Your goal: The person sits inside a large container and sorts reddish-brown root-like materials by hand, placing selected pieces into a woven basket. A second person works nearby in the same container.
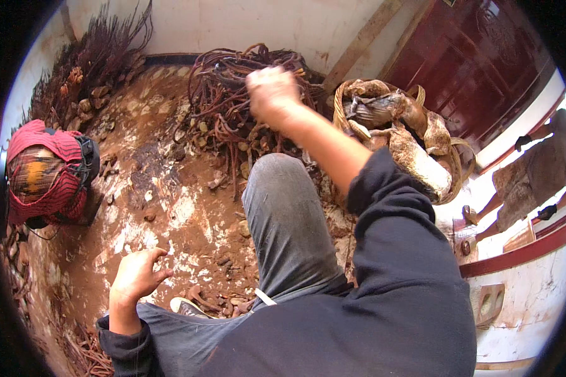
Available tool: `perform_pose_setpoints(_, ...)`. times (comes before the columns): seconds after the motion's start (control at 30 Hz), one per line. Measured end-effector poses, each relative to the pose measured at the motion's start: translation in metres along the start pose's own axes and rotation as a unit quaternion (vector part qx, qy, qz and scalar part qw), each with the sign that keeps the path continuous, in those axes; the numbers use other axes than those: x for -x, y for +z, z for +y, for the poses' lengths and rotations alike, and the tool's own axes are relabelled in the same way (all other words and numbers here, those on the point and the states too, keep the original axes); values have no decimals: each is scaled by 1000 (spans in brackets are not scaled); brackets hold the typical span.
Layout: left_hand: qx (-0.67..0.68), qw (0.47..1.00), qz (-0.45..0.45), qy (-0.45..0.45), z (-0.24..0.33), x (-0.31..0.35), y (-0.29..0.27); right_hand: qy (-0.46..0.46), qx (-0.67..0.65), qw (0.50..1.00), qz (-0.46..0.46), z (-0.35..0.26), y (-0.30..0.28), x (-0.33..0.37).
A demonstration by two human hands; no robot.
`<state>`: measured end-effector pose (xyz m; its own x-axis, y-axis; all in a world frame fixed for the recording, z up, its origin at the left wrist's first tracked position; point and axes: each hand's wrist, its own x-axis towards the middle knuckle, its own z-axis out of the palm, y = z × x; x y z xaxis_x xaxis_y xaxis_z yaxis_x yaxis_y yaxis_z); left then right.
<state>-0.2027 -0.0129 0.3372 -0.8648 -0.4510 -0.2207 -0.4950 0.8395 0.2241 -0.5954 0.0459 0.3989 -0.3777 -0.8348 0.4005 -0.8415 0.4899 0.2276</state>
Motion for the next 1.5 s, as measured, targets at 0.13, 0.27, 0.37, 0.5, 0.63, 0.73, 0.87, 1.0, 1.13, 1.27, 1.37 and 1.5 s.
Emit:
perform_pose_setpoints(0.13,-9,1000,4,2,-1,6,-1,-220,-157,963,-24,-102,29,19)
perform_pose_setpoints(0.27,17,994,77,77,-12,-4,26,-367,-159,879,-259,-151,58,30)
perform_pose_setpoints(0.37,12,997,-79,7,-6,0,15,-470,-126,765,-421,-181,58,47)
perform_pose_setpoints(0.5,14,995,-99,-1,-1,-1,14,-508,-120,728,-445,-189,50,60)
perform_pose_setpoints(0.63,2,993,-114,33,5,-10,10,-501,-183,720,-444,-191,41,52)
perform_pose_setpoints(0.73,-3,989,-142,29,5,-19,17,-504,-206,723,-425,-188,39,50)
perform_pose_setpoints(0.87,-8,987,-155,35,4,-31,21,-488,-227,726,-429,-180,57,49)
perform_pose_setpoints(1.0,-15,990,-142,19,-1,-35,31,-489,-230,724,-429,-191,60,51)
perform_pose_setpoints(1.13,-21,987,-159,15,13,-45,29,-486,-227,733,-418,-185,63,53)
perform_pose_setpoints(1.27,-19,987,-129,89,17,-35,34,-507,-250,725,-394,-178,52,61)
perform_pose_setpoints(1.37,-19,990,-114,78,12,-35,46,-518,-241,713,-407,-180,46,58)
perform_pose_setpoints(1.5,-19,992,-104,70,12,-39,42,-528,-206,727,-387,-179,49,54)
